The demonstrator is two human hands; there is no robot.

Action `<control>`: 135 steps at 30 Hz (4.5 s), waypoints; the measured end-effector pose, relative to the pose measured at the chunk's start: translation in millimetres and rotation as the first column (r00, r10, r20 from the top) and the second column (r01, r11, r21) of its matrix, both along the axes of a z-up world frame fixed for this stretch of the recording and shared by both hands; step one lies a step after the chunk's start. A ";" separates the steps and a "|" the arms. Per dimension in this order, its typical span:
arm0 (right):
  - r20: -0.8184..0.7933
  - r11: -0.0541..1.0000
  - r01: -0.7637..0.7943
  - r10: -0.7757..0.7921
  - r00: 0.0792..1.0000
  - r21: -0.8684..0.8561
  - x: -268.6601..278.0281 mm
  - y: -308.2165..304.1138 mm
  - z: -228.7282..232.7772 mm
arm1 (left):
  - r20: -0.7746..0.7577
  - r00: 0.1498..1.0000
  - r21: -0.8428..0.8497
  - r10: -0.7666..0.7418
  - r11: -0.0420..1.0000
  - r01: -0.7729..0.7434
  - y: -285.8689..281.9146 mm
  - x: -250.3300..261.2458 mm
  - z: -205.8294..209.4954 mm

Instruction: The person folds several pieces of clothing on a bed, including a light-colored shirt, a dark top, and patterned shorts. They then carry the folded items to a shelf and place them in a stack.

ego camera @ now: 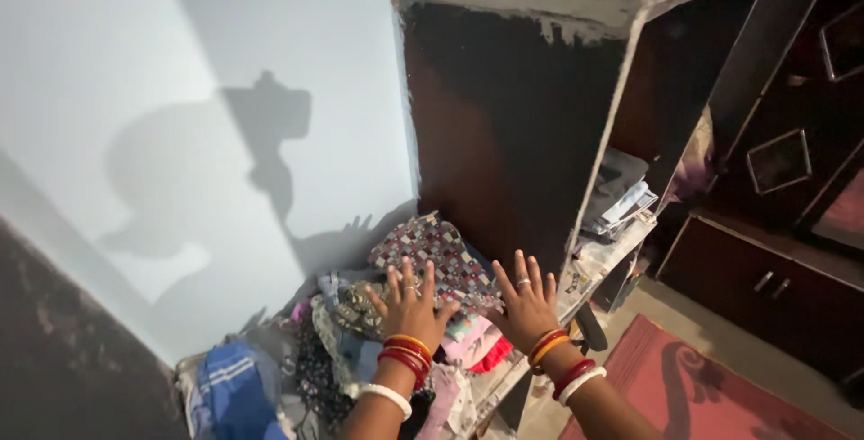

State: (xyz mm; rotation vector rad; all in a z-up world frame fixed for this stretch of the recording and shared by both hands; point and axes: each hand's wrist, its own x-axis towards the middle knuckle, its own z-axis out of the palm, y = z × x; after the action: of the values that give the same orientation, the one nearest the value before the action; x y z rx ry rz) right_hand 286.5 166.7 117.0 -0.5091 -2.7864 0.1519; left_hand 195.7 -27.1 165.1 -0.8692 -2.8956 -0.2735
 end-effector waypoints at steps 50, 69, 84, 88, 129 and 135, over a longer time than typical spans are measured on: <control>-0.426 0.443 0.887 -0.783 0.453 0.129 619.5 -64.9 103.0 | -0.396 0.449 0.153 -0.801 0.425 0.892 111.0 427.4 62.1; -0.411 -0.294 0.944 -0.887 -0.211 0.149 958.2 -269.1 119.0 | -0.454 -0.217 0.202 -0.864 -0.337 0.920 117.8 824.2 49.6; -0.420 -0.646 0.732 -0.739 -0.527 0.218 1112.4 -358.4 127.0 | -0.469 -0.611 0.266 -0.638 -0.762 0.591 88.4 1088.2 69.0; -0.436 -0.697 0.684 -0.696 -0.571 0.217 1129.8 -381.7 115.1 | -0.465 -0.688 0.239 -0.557 -0.827 0.509 65.3 1136.0 63.4; -0.199 -0.958 0.246 -0.273 -0.941 0.149 1361.8 -760.6 101.5 | -0.367 -0.927 0.258 -0.081 -0.966 -0.018 -339.4 1528.8 20.1; -0.187 -0.978 0.176 -0.194 -0.963 0.109 1386.5 -784.5 91.1 | -0.358 -0.933 0.272 -0.039 -0.960 -0.064 -359.7 1568.7 14.0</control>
State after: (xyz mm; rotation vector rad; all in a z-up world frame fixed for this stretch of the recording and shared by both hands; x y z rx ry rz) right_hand 1673.0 -617.8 208.1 -2.9568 0.2231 -0.7636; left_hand 1764.4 -386.8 179.1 2.5647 -0.8333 0.7549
